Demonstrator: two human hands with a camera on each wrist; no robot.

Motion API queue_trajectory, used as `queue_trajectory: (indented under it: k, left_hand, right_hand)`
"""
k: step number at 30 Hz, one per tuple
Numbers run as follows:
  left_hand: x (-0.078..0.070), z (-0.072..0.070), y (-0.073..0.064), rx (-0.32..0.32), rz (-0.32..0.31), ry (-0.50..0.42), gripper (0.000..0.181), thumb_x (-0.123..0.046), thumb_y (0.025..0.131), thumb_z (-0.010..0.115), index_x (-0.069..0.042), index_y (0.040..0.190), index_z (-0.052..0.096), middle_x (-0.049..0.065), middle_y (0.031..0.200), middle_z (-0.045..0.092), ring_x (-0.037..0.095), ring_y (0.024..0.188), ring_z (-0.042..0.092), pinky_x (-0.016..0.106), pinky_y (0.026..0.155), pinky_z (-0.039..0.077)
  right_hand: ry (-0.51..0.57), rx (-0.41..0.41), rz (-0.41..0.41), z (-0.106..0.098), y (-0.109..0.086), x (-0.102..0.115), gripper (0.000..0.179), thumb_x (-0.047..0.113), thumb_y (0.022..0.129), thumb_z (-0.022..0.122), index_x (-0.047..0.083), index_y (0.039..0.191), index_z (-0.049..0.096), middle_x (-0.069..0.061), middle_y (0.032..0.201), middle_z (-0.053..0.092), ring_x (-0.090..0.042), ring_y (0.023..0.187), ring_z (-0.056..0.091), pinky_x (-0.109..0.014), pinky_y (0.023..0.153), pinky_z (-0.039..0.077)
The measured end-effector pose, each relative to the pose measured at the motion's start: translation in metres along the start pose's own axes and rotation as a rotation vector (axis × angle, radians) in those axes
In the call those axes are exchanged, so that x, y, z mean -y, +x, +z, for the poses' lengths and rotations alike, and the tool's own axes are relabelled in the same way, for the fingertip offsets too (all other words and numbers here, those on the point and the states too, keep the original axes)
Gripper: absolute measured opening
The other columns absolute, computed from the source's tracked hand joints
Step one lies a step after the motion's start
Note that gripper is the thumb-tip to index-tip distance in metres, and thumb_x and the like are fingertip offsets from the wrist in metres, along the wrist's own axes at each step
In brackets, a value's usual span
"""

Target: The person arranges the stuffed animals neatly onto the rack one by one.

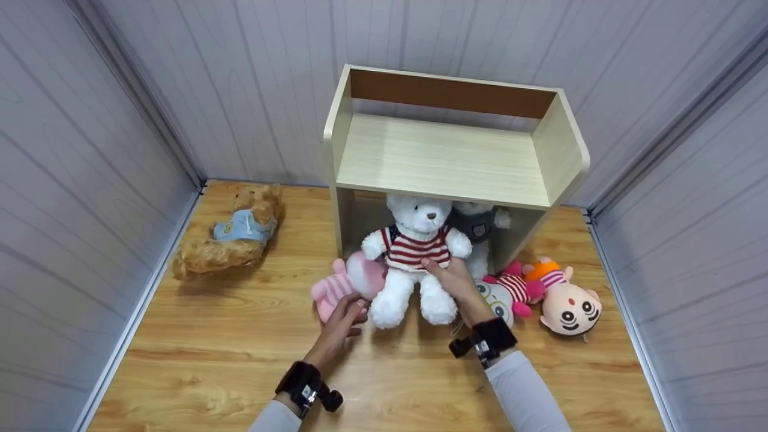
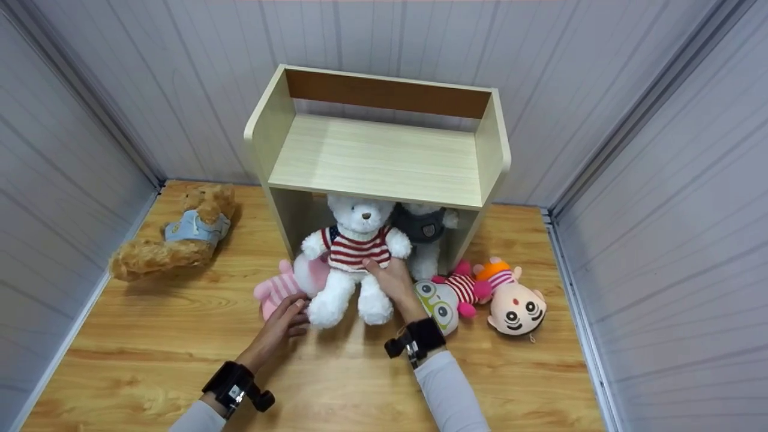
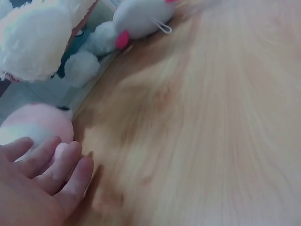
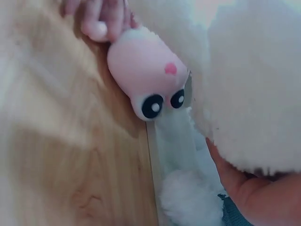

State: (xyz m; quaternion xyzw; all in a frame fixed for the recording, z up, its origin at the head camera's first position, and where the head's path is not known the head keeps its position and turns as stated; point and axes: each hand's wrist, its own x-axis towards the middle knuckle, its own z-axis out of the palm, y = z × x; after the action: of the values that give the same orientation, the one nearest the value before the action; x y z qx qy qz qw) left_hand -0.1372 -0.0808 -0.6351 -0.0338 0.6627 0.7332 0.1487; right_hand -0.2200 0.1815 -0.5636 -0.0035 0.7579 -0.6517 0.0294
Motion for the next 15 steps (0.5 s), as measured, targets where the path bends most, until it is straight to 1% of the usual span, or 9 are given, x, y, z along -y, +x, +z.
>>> queue_trajectory:
  k: [3,5,9,13,15]
  left_hand:
    - [0.003,-0.004,-0.002,-0.024,0.001,0.0,0.055,-0.035,0.101,0.051,0.001,0.14,0.038,0.019,0.129,0.054,0.041,0.113,0.054,0.053,0.089,0.048]
    - [0.004,-0.006,-0.002,-0.03,0.005,-0.002,0.054,-0.033,0.1,0.054,0.002,0.139,0.039,0.021,0.126,0.055,0.042,0.112,0.054,0.052,0.088,0.049]
    - [0.003,-0.009,-0.004,-0.039,0.027,0.007,0.051,-0.025,0.098,0.057,0.004,0.137,0.041,0.026,0.12,0.057,0.04,0.107,0.057,0.05,0.088,0.05]
    - [0.002,-0.012,-0.008,-0.06,0.034,0.019,0.048,-0.022,0.098,0.056,0.005,0.135,0.043,0.027,0.116,0.059,0.038,0.104,0.059,0.049,0.089,0.05]
    - [0.001,-0.013,-0.009,-0.067,0.032,0.02,0.047,-0.021,0.098,0.055,0.006,0.135,0.043,0.027,0.116,0.059,0.037,0.103,0.059,0.049,0.088,0.05]
  right_hand:
    - [-0.02,-0.009,0.035,-0.001,0.011,0.004,0.044,0.02,0.089,0.071,0.0,0.125,0.057,-0.013,0.12,0.063,-0.024,0.113,0.056,-0.035,0.103,0.038]
    - [-0.013,-0.017,0.038,-0.001,0.017,0.007,0.042,0.019,0.09,0.07,0.0,0.125,0.056,-0.014,0.12,0.063,-0.024,0.113,0.056,-0.035,0.103,0.038]
    - [0.018,-0.034,0.063,0.002,0.028,0.012,0.046,0.022,0.091,0.069,0.002,0.129,0.053,-0.012,0.126,0.059,-0.023,0.119,0.051,-0.033,0.105,0.035]
    - [-0.011,-0.053,0.12,0.005,0.038,0.012,0.049,0.029,0.091,0.068,0.002,0.13,0.052,-0.01,0.13,0.054,-0.023,0.126,0.044,-0.035,0.109,0.03]
    - [-0.011,-0.069,0.127,0.005,0.045,0.011,0.049,0.028,0.091,0.067,0.003,0.13,0.051,-0.01,0.131,0.053,-0.023,0.128,0.042,-0.035,0.11,0.027]
